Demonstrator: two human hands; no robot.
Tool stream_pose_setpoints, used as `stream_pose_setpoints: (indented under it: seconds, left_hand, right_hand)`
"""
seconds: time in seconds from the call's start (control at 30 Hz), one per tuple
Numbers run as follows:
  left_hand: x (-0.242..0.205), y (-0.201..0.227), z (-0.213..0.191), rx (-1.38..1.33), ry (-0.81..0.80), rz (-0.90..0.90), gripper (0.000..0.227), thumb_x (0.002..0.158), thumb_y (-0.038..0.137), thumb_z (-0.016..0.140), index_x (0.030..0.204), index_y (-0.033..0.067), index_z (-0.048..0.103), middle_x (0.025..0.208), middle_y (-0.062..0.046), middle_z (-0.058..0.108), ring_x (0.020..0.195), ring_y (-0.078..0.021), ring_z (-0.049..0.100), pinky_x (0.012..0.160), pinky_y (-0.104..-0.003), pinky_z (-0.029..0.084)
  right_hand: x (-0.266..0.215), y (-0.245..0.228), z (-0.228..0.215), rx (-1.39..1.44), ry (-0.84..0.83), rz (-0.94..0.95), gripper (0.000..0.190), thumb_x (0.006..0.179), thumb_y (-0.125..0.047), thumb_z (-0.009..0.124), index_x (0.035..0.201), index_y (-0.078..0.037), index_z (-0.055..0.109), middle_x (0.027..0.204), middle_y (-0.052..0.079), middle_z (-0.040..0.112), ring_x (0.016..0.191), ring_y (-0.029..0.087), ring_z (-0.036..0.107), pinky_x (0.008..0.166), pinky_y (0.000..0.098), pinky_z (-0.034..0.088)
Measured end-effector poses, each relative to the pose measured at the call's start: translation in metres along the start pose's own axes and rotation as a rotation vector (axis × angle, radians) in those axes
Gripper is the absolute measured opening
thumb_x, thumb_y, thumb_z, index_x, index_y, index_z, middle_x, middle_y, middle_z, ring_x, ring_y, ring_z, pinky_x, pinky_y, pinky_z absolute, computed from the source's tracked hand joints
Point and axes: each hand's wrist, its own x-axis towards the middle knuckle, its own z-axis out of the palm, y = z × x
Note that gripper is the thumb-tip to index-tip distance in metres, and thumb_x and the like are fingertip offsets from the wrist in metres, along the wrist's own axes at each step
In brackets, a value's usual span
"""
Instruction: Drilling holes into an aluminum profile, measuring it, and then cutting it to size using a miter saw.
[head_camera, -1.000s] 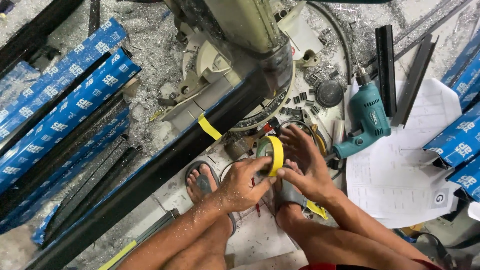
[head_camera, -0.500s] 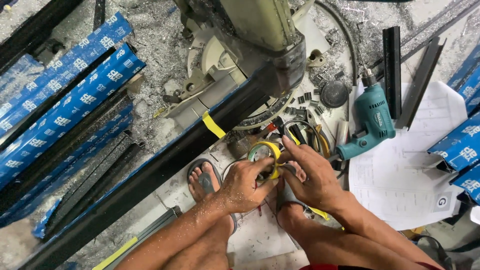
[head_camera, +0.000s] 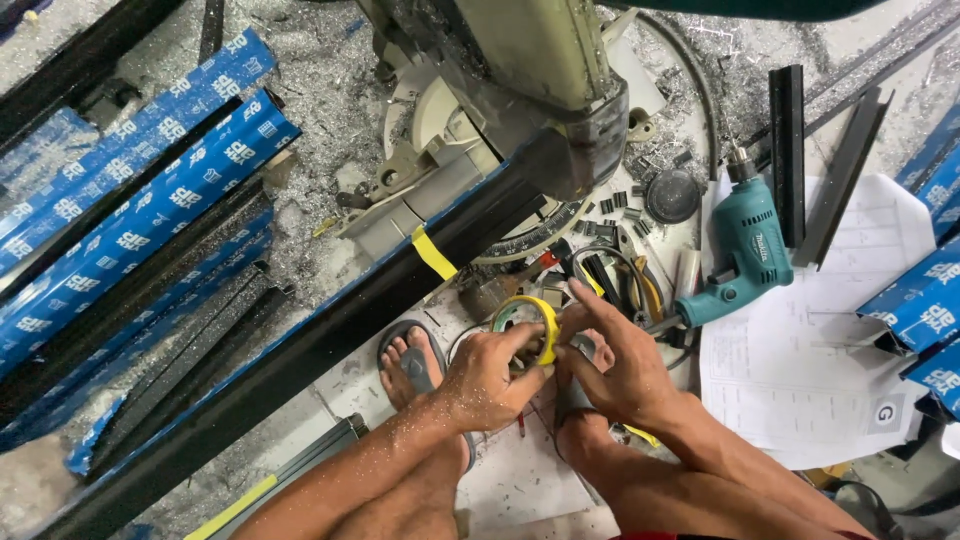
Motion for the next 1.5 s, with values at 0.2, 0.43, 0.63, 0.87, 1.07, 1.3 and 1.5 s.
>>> stream_pose_setpoints:
  seconds: [0.2,0.43,0.63,0.87,1.07,1.3,1.5]
  left_hand:
    - [-0.002,-0.004,0.0,-0.047,-0.001,-0.061,0.035,0.085,0.014,0.07,0.117,0.0,0.07,0.09,-0.021,0.078,0.089,-0.0405,0.077,0.069,-0.05,0.062]
    - [0.001,-0.002,-0.006,-0.144,-0.015,-0.098,0.034,0.086,0.01,0.069,0.118,-0.0023,0.07,0.091,-0.023,0.078,0.087,-0.0393,0.078,0.069,-0.046,0.064]
    - [-0.002,0.001,-0.013,-0.126,-0.07,-0.097,0.034,0.088,0.017,0.07,0.118,0.0018,0.07,0.095,-0.021,0.078,0.093,-0.0371,0.078,0.076,-0.049,0.063]
    - [-0.012,-0.011,-0.012,-0.269,-0.165,-0.044,0.034,0.092,0.012,0.066,0.118,-0.0096,0.067,0.1,-0.034,0.073,0.099,-0.0495,0.073,0.089,-0.058,0.059]
    - [-0.009,0.005,-0.031,-0.273,-0.17,-0.105,0.035,0.092,0.01,0.066,0.122,-0.009,0.066,0.097,-0.032,0.074,0.091,-0.0475,0.074,0.085,-0.055,0.059]
    - [-0.006,0.0,-0.04,-0.262,-0.126,-0.114,0.038,0.092,0.012,0.068,0.127,-0.0037,0.066,0.098,-0.025,0.077,0.091,-0.039,0.077,0.081,-0.051,0.059]
    - [-0.007,0.017,-0.042,-0.252,-0.105,-0.165,0.044,0.091,0.017,0.067,0.128,-0.0063,0.064,0.107,-0.035,0.073,0.106,-0.0505,0.072,0.095,-0.059,0.055]
  right_hand:
    - [0.003,-0.006,0.0,-0.029,-0.015,0.044,0.07,0.083,0.001,0.074,0.149,0.0,0.051,0.101,0.015,0.078,0.093,0.034,0.077,0.084,0.045,0.057]
    - [0.005,-0.005,0.002,-0.009,0.01,0.04,0.066,0.08,0.003,0.078,0.142,0.002,0.059,0.09,0.01,0.077,0.087,0.028,0.076,0.088,0.0395,0.057]
    - [0.019,-0.003,-0.004,0.067,-0.082,0.153,0.067,0.078,0.003,0.079,0.143,-0.002,0.061,0.093,0.015,0.08,0.084,0.029,0.078,0.081,0.0453,0.058]
    - [0.02,0.002,0.001,0.155,-0.216,0.12,0.058,0.083,0.005,0.072,0.139,-0.001,0.063,0.082,0.013,0.077,0.071,0.027,0.075,0.077,0.0431,0.058]
    - [0.025,-0.013,0.007,0.112,-0.247,0.04,0.044,0.09,0.006,0.06,0.134,0.005,0.061,0.082,0.015,0.066,0.069,0.032,0.065,0.071,0.0466,0.055]
    - [0.013,0.014,0.013,0.168,-0.105,0.107,0.035,0.093,-0.001,0.064,0.128,0.005,0.06,0.081,0.011,0.062,0.064,0.021,0.063,0.066,0.0358,0.054]
    - [0.027,-0.004,0.018,0.082,-0.098,0.071,0.021,0.084,-0.008,0.082,0.105,-0.003,0.081,0.097,0.014,0.067,0.083,0.026,0.067,0.078,0.0393,0.055]
